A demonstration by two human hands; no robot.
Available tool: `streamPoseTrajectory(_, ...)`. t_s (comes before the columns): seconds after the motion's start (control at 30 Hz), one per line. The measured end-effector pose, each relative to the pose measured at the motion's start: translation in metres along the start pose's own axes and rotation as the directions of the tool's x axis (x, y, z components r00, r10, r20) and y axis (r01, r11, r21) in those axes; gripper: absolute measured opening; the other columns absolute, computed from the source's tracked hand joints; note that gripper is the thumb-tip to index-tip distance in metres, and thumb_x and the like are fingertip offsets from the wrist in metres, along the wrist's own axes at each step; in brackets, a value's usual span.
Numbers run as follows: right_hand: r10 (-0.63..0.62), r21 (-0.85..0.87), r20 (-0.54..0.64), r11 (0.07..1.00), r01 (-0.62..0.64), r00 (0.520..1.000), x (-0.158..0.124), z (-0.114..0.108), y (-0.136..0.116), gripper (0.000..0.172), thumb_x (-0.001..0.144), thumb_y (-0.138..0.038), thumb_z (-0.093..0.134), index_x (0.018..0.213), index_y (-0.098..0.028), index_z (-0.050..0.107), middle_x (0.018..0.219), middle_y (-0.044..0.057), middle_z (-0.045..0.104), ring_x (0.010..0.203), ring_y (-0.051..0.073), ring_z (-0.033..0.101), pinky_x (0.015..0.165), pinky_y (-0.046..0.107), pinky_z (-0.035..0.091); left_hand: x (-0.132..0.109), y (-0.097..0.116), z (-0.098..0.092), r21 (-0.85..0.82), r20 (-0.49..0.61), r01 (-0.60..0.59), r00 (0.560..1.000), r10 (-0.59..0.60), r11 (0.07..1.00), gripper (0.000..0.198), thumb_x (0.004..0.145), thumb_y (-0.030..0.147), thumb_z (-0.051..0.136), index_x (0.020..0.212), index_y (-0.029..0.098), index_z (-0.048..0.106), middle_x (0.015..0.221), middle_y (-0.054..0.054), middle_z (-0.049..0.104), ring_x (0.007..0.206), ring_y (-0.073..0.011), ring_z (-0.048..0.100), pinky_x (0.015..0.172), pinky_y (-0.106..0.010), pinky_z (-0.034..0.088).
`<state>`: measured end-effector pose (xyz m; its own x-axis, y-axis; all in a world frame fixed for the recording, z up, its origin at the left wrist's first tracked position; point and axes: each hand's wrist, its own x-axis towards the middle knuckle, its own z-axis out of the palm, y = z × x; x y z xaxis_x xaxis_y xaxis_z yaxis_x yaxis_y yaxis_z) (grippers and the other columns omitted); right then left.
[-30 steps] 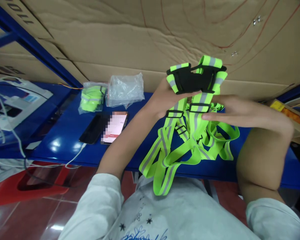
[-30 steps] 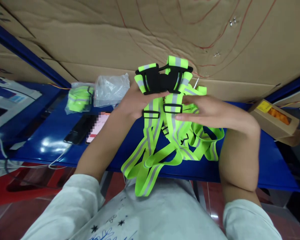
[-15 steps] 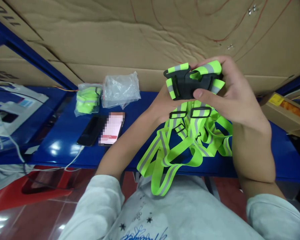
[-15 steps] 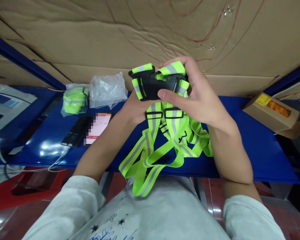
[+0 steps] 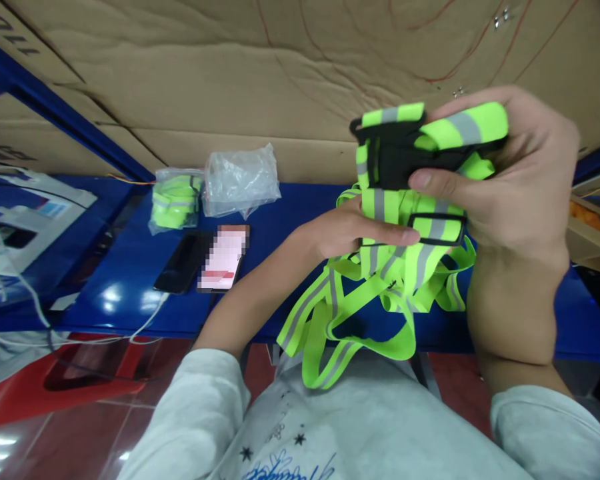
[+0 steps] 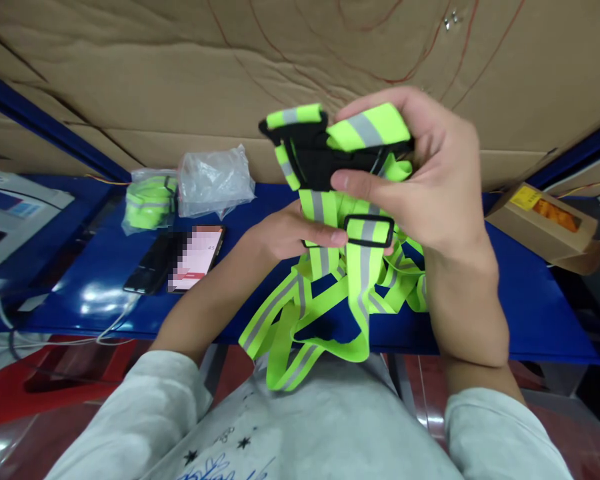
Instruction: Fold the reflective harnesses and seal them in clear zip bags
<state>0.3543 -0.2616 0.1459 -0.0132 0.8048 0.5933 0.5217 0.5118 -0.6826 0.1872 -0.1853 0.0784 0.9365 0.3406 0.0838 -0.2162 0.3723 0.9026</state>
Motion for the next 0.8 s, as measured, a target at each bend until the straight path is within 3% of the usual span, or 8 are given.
streamPoseTrajectory(0.07,0.005,0.006,-0.019,1.000,-0.005,1.000,0.001,0.001,0.003,0.037,0.084,-0.033,0.086,0.118,-0.036,0.073,0.126,-0.004,0.073,0.122,0.024,0.069,0.106,0.039,0.058,0.003,-0.001,0.003,-0.081,0.040,0.033,0.999,-0.030,0.996,0.045,0.068,0.041,0.095,0.101,0.015,0.077,0.104,-0.010,0.081,0.108,-0.0322,0.077,0.099,-0.045,0.062)
streamPoseTrajectory(0.23,-0.021,0.069,-0.048,0.997,0.024,0.999,0.001,0.006,0.009,0.036,0.087,-0.044,0.083,0.119,-0.035,0.071,0.130,0.001,0.070,0.128,0.029,0.066,0.111,0.044,0.056,0.005,0.001,-0.001,-0.110,0.005,0.005,1.000,-0.005,0.994,0.044,0.070,0.040,0.095,0.103,0.017,0.078,0.110,-0.008,0.081,0.113,-0.0309,0.075,0.103,-0.044,0.061)
streamPoseTrajectory(0.37,-0.192,-0.212,-0.078,0.962,0.172,0.978,-0.008,0.009,0.001,0.038,0.091,-0.041,0.078,0.127,-0.036,0.067,0.132,-0.001,0.068,0.135,0.031,0.061,0.113,0.046,0.053,-0.001,0.008,-0.004,-0.014,-0.032,-0.034,0.999,0.033,0.999,0.042,0.078,0.048,0.089,0.107,0.020,0.078,0.113,-0.005,0.080,0.117,-0.0268,0.074,0.105,-0.042,0.059)
streamPoseTrajectory(0.47,-0.366,-0.423,-0.072,0.854,0.304,0.928,-0.014,0.017,-0.003,0.037,0.094,-0.034,0.075,0.129,-0.041,0.065,0.125,-0.006,0.071,0.124,0.026,0.067,0.110,0.041,0.054,-0.004,0.009,-0.002,0.188,-0.002,-0.082,0.996,0.084,0.979,0.040,0.075,0.038,0.091,0.109,0.021,0.078,0.116,-0.002,0.079,0.123,-0.0251,0.070,0.112,-0.041,0.053)
streamPoseTrajectory(0.53,-0.384,-0.421,-0.140,0.857,0.296,0.913,-0.016,0.026,-0.003,0.033,0.096,-0.036,0.072,0.128,-0.043,0.065,0.120,-0.007,0.071,0.120,0.024,0.069,0.109,0.039,0.055,-0.002,0.005,0.000,0.274,0.006,-0.104,0.994,0.106,0.956,0.036,0.075,0.029,0.090,0.108,0.020,0.078,0.116,-0.001,0.078,0.126,-0.0251,0.068,0.116,-0.042,0.050)
streamPoseTrajectory(0.63,-0.316,-0.380,-0.294,0.905,0.192,0.902,-0.016,0.034,-0.001,0.022,0.097,-0.041,0.070,0.119,-0.038,0.068,0.115,-0.004,0.070,0.115,0.025,0.071,0.108,0.040,0.055,0.003,-0.004,0.002,0.201,0.006,-0.109,0.994,0.110,0.974,0.023,0.078,0.029,0.084,0.098,0.018,0.078,0.103,-0.003,0.078,0.114,-0.0244,0.071,0.110,-0.041,0.052)
streamPoseTrajectory(0.73,-0.387,-0.427,-0.252,0.867,0.257,0.887,-0.012,0.029,0.004,0.025,0.094,-0.035,0.074,0.119,-0.036,0.067,0.113,-0.003,0.071,0.109,0.022,0.071,0.104,0.037,0.057,0.006,-0.005,0.002,0.116,0.085,-0.021,0.996,0.011,0.993,0.022,0.078,0.036,0.083,0.082,0.016,0.075,0.084,-0.005,0.072,0.087,-0.0214,0.071,0.094,-0.037,0.057)
streamPoseTrajectory(0.8,-0.449,-0.457,-0.220,0.832,0.315,0.866,-0.010,0.022,0.011,0.030,0.092,-0.030,0.077,0.120,-0.035,0.066,0.111,-0.002,0.070,0.108,0.022,0.070,0.102,0.035,0.057,0.006,-0.002,0.000,0.095,0.161,-0.009,0.987,-0.006,0.995,0.028,0.078,0.042,0.084,0.081,0.017,0.073,0.083,-0.006,0.070,0.078,-0.0196,0.066,0.086,-0.036,0.057)
